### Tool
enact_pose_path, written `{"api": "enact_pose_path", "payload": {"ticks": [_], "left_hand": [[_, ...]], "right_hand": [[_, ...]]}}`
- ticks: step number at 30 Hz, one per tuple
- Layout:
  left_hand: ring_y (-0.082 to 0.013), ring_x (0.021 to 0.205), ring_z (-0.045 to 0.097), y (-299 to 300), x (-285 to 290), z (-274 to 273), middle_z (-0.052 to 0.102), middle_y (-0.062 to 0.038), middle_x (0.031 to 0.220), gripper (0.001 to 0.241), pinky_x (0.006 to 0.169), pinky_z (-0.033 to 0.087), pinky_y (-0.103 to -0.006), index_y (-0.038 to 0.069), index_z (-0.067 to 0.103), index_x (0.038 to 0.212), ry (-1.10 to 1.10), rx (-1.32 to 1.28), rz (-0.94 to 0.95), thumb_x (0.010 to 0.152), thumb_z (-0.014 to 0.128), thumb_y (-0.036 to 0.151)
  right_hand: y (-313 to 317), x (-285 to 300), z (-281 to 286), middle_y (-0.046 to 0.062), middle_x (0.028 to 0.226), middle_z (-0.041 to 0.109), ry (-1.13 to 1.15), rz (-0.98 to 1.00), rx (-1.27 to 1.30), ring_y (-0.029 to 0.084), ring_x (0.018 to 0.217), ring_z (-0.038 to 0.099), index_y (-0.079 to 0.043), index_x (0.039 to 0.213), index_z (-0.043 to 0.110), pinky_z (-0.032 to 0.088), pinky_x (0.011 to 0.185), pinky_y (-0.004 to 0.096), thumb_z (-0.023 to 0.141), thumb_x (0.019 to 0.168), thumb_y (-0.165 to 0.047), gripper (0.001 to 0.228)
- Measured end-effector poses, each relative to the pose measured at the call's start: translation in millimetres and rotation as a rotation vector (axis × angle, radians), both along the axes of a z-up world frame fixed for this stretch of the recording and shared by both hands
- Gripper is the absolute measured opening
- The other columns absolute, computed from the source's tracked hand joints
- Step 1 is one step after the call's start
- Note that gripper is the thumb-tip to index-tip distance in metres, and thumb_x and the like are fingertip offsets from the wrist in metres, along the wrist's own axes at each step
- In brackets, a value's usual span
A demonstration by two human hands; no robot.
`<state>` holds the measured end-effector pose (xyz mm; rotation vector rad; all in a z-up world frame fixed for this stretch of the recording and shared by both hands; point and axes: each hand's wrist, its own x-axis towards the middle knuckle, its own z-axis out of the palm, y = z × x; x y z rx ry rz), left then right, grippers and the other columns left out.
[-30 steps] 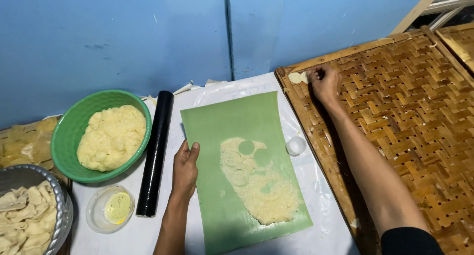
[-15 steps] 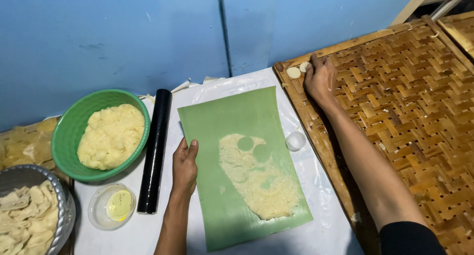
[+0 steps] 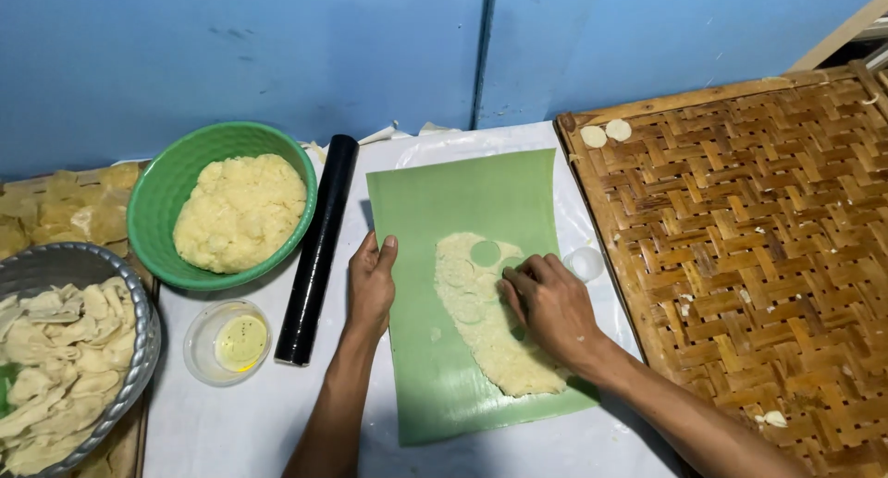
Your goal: Rolling out dough on a leaf and cutting it into small circular pieces for food preparation.
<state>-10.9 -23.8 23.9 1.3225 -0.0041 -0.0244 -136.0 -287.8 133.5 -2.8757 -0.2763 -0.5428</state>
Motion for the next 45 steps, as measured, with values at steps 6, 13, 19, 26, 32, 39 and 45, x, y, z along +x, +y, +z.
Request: {"api": "enact_pose_path", "payload": {"ticks": [6,13,19,26,32,39,45], "left_hand": [[-0.0071,0.101,0.059,-1,2,-3,0.073,-0.003,0.104,0.035,0.108,0.045,-0.0374,0.009,0.057,0.143,-0.007,-0.017,-0.003,0.108,0.050,0.011],[-0.0075,0.105,0.055,-4,-4,16,0.073,-0.005,0.107,0.039,0.108,0.043,-0.0372,0.008,0.055,0.146,-0.001,0.036,0.011,0.108,0.051,0.012],[-0.0073,0.104,0.052,-8,-7,28,0.071,-0.003,0.105,0.040,0.106,0.043,-0.0357,0.007,0.054,0.148,-0.017,0.022,0.014,0.108,0.053,0.012],[-0.0082,0.111,0.052,-8,-5,24,0.072,-0.004,0.114,0.040,0.111,0.039,-0.0367,0.007,0.053,0.148,-0.016,0.033,0.014,0.108,0.052,0.012],[-0.0068,0.111,0.054,-12,-13,52,0.073,-0.002,0.116,0.039,0.111,0.040,-0.0361,0.009,0.055,0.146,-0.021,0.031,0.006,0.108,0.051,0.013],[-0.0081,0.104,0.053,-8,-8,31,0.071,-0.002,0.107,0.036,0.108,0.042,-0.0379,0.005,0.056,0.143,-0.015,0.024,0.010,0.108,0.053,0.013],[-0.0110,0.108,0.055,-8,-18,63,0.073,-0.011,0.113,0.036,0.111,0.040,-0.0418,0.005,0.054,0.144,0.025,0.071,-0.014,0.109,0.051,0.014]], "right_hand": [[13,-2,14,0.004,0.092,0.065,0.178,-0.011,0.311,0.026,0.090,0.065,-0.015,0.106,0.077,0.057,0.073,0.039,0.071,0.091,-0.032,0.023],[18,-1,-2,0.009,0.081,0.074,0.295,-0.081,0.596,0.033,0.087,0.074,-0.015,0.098,0.072,0.057,0.076,0.044,0.078,0.084,-0.024,0.018],[2,12,4,0.010,0.081,0.076,0.267,-0.067,0.565,0.033,0.086,0.074,-0.016,0.102,0.072,0.057,0.077,0.045,0.076,0.084,-0.020,0.018],[-7,14,25,0.012,0.091,0.072,0.327,-0.050,0.386,0.036,0.095,0.069,-0.013,0.111,0.074,0.055,0.082,0.048,0.066,0.089,-0.012,0.023],[-32,20,15,0.010,0.092,0.071,0.260,-0.091,0.365,0.035,0.096,0.068,-0.016,0.120,0.071,0.056,0.081,0.048,0.067,0.091,-0.017,0.029],[-88,42,53,0.022,0.093,0.075,0.103,-0.183,0.612,0.042,0.091,0.072,-0.004,0.105,0.075,0.056,0.077,0.046,0.074,0.092,-0.010,0.014],[-191,122,5,0.012,0.095,0.076,0.053,-0.414,0.551,0.040,0.099,0.070,-0.019,0.103,0.080,0.054,0.082,0.048,0.073,0.087,-0.024,0.018]]}}
